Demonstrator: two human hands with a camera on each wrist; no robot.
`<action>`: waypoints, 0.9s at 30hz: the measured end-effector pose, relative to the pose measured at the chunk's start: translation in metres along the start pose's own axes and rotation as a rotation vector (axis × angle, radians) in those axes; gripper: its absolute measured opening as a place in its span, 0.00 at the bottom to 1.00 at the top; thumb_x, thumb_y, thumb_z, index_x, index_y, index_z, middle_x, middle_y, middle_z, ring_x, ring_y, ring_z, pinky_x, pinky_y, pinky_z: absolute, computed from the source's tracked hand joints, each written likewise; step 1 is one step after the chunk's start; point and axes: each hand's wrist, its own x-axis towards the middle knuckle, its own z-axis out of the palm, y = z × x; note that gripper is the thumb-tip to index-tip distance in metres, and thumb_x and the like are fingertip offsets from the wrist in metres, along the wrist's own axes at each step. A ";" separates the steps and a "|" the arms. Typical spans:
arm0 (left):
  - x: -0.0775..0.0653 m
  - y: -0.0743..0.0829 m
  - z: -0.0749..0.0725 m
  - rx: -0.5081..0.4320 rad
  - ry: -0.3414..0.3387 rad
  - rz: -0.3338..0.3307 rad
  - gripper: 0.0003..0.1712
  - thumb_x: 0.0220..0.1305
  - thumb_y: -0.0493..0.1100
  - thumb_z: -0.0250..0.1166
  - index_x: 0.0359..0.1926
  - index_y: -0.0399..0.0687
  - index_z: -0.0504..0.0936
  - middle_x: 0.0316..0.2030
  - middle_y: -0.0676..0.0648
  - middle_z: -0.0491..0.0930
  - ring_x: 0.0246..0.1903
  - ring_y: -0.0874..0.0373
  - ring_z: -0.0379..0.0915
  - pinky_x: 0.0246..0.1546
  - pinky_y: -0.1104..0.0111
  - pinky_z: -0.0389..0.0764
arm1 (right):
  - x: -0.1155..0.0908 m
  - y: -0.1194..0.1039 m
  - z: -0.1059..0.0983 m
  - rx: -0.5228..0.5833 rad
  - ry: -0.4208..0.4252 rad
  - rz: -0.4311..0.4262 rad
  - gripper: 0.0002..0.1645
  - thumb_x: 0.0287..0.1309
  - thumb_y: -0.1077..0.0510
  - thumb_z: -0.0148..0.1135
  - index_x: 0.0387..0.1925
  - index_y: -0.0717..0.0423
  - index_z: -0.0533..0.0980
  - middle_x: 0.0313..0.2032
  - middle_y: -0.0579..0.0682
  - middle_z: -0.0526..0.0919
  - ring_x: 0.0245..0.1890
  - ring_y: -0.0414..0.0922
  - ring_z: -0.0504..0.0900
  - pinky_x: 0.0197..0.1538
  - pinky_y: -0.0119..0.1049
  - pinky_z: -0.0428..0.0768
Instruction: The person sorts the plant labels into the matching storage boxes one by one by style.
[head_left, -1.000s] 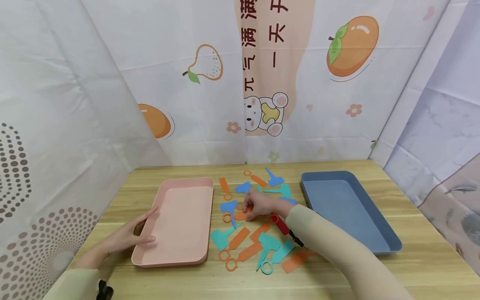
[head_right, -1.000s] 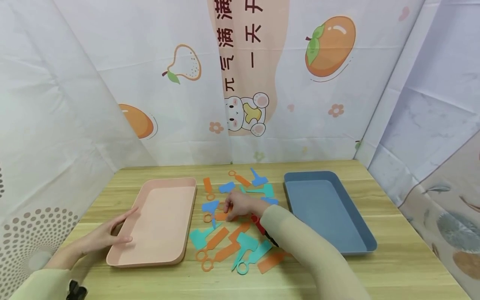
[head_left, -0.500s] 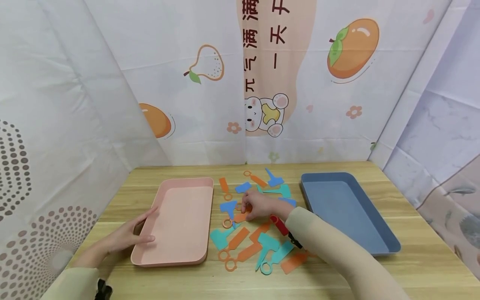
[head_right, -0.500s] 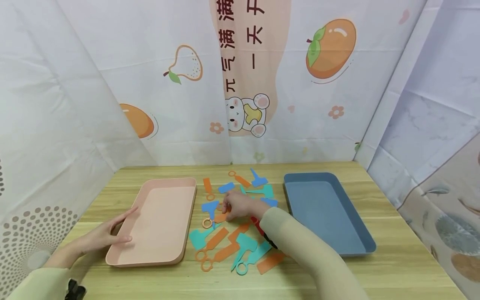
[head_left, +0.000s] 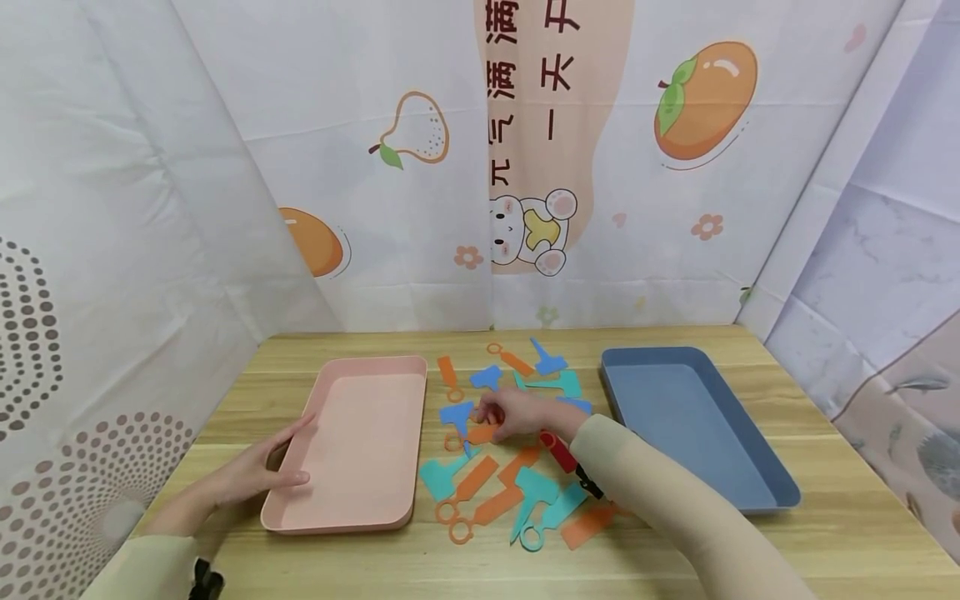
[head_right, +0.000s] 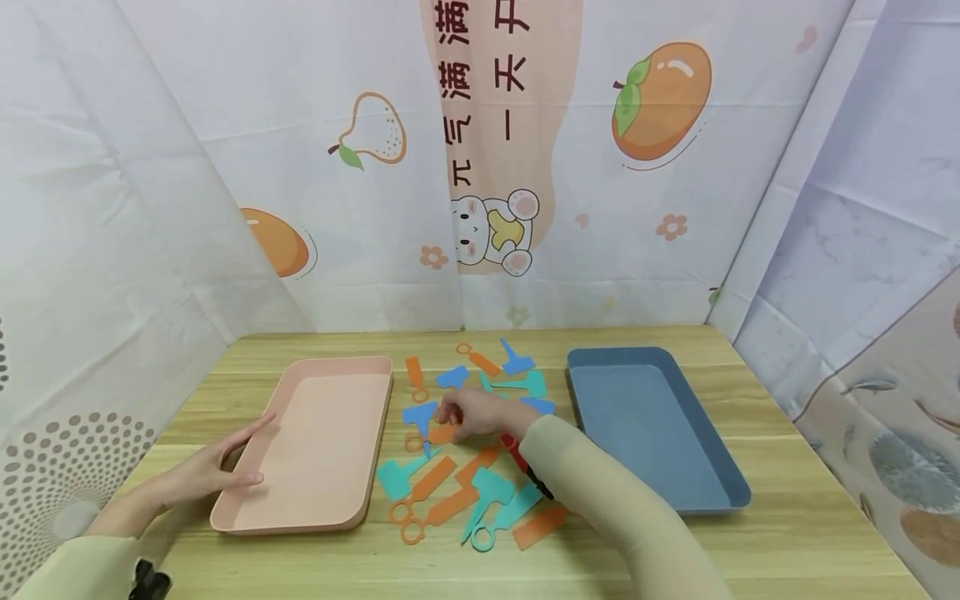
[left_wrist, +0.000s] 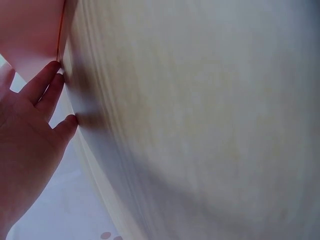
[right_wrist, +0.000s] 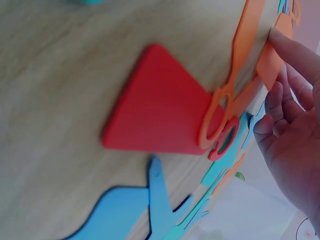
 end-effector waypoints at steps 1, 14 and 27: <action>0.000 0.000 0.000 0.005 0.001 -0.002 0.50 0.57 0.42 0.72 0.74 0.36 0.54 0.69 0.26 0.51 0.60 0.82 0.43 0.53 0.90 0.48 | 0.000 0.000 0.000 0.004 -0.001 0.003 0.13 0.54 0.67 0.70 0.40 0.58 0.77 0.30 0.47 0.75 0.29 0.38 0.70 0.35 0.31 0.72; 0.000 -0.001 0.000 -0.003 0.005 -0.007 0.50 0.57 0.42 0.72 0.74 0.38 0.55 0.69 0.27 0.53 0.60 0.83 0.44 0.52 0.90 0.48 | 0.001 0.002 -0.012 0.085 0.015 -0.050 0.03 0.58 0.63 0.67 0.35 0.60 0.83 0.28 0.42 0.80 0.28 0.35 0.74 0.33 0.29 0.75; -0.001 -0.001 0.001 0.023 0.013 -0.015 0.50 0.57 0.42 0.72 0.74 0.40 0.55 0.69 0.27 0.53 0.60 0.82 0.45 0.52 0.89 0.48 | 0.012 -0.028 -0.050 0.123 0.055 -0.116 0.08 0.61 0.63 0.65 0.38 0.66 0.82 0.26 0.48 0.83 0.18 0.49 0.79 0.33 0.52 0.81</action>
